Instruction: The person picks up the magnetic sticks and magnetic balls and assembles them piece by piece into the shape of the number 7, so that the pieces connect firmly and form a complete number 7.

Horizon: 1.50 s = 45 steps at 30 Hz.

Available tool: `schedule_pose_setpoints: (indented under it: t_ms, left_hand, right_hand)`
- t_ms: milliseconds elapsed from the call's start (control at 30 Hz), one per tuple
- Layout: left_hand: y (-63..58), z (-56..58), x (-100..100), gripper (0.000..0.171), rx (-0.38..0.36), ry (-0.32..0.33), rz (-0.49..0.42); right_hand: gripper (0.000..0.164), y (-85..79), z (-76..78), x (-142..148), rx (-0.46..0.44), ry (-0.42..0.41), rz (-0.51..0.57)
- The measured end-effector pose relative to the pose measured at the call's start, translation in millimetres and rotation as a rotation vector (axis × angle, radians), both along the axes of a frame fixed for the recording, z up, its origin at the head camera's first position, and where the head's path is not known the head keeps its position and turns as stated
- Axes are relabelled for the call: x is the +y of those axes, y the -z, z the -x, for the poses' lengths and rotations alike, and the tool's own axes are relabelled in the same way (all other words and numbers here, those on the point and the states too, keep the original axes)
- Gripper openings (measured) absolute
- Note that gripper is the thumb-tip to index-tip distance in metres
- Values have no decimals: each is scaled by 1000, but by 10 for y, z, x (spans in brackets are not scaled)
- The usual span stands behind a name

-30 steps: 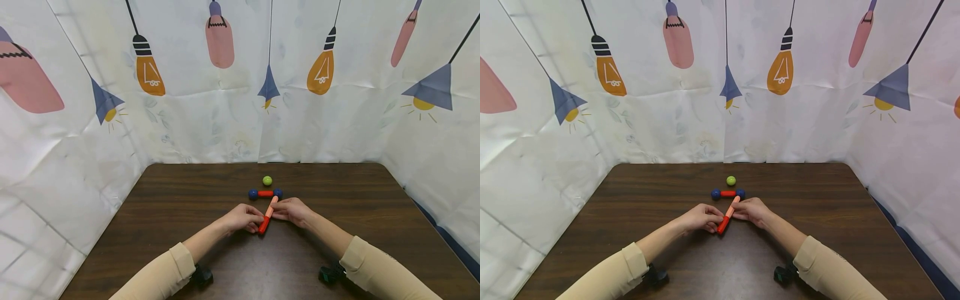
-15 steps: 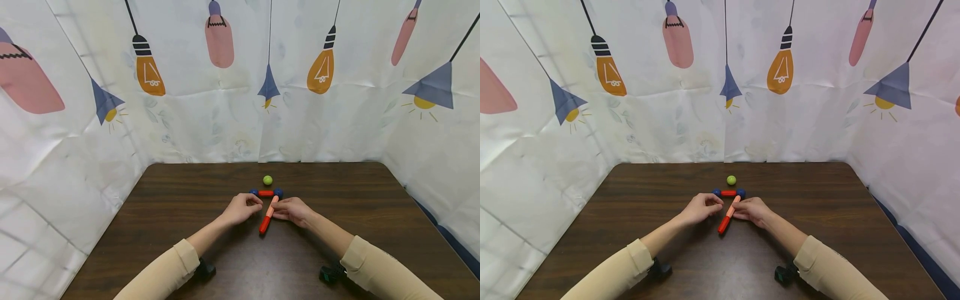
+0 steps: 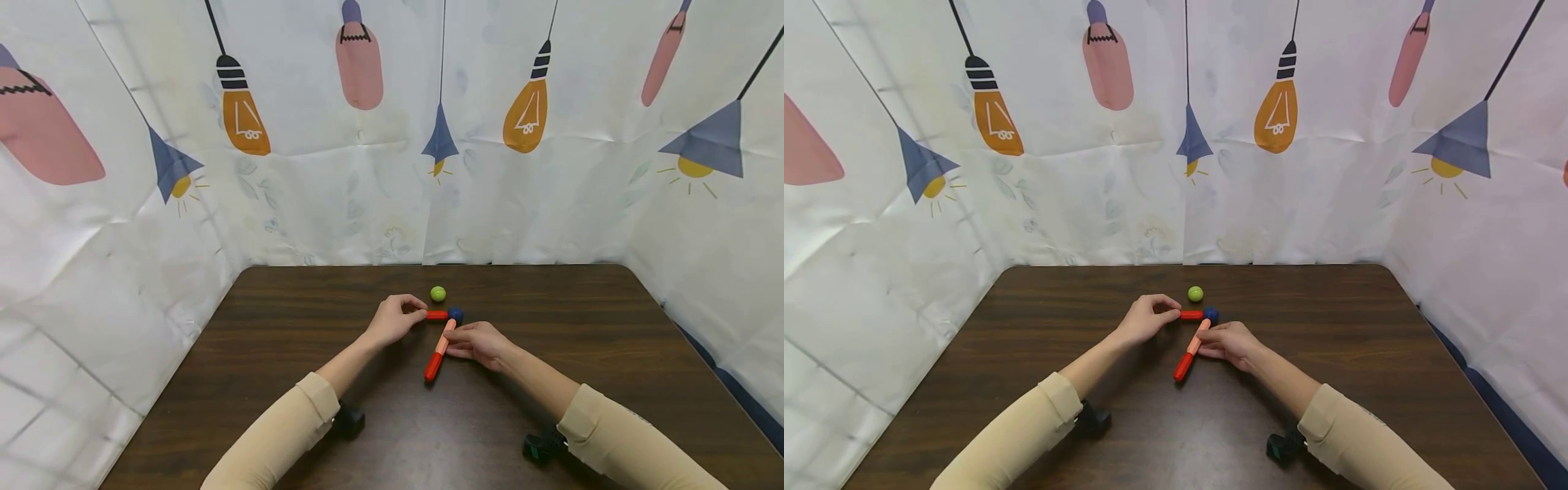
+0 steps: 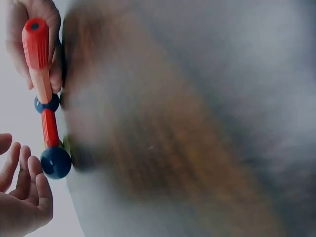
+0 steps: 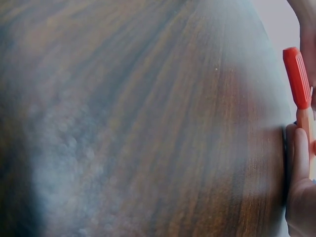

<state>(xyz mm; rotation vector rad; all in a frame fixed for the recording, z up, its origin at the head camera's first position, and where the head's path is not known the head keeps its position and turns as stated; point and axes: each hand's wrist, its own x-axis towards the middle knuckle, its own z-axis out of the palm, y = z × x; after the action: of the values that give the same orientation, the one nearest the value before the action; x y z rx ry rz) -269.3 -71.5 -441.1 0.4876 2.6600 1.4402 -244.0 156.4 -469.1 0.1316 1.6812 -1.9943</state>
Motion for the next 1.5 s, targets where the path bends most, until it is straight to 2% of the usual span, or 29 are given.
schedule_pose_setpoints:
  t_ms: [400, 800, 1500]
  left_hand:
    - [27, 262, 57, 17, 29, -69, 22]
    - [93, 464, 140, 24, -20, -107, 25]
    - [156, 642, 299, 42, -99, -6, 37]
  right_hand:
    - [41, 1, 3, 18, -23, 11, 4]
    - [38, 16, 6, 14, -20, 12, 3]
    - [36, 13, 0, -3, -13, 4, 14]
